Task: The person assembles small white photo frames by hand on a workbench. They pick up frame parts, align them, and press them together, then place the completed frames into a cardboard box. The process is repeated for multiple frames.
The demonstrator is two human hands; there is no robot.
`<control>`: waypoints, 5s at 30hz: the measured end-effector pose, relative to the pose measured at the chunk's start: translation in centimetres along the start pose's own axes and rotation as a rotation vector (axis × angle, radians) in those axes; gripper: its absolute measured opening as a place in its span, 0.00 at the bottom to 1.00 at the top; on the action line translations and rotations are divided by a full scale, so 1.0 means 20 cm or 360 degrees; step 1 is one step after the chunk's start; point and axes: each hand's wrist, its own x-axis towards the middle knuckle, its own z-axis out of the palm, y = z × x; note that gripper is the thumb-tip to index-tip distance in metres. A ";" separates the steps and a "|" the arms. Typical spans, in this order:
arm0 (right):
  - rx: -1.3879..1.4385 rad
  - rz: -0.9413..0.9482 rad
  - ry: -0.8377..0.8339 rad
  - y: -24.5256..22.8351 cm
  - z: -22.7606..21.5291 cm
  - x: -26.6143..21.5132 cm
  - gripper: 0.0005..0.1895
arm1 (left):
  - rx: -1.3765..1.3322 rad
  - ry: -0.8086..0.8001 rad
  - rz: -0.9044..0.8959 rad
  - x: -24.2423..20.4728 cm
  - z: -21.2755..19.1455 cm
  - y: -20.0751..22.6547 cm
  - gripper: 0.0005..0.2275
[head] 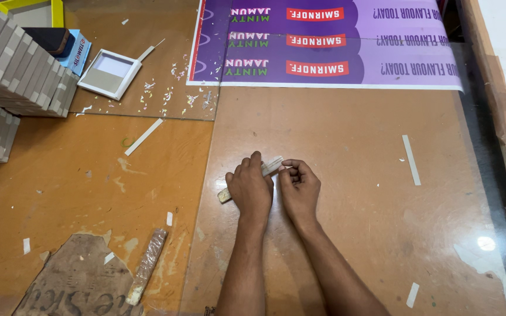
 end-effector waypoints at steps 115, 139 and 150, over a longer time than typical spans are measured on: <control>-0.1283 -0.0878 -0.0833 -0.05 -0.73 -1.08 0.13 | -0.0311 -0.0420 0.1111 -0.56 -0.30 -0.08 0.13; -0.1838 -0.0578 -0.0676 -0.16 -0.78 -1.09 0.34 | -0.0563 -0.0435 0.1038 -0.69 -0.47 -0.20 0.11; -0.1305 -0.0867 -0.0816 0.03 -0.82 -1.04 0.19 | -0.0212 -0.0637 0.1298 -0.55 -0.24 -0.03 0.08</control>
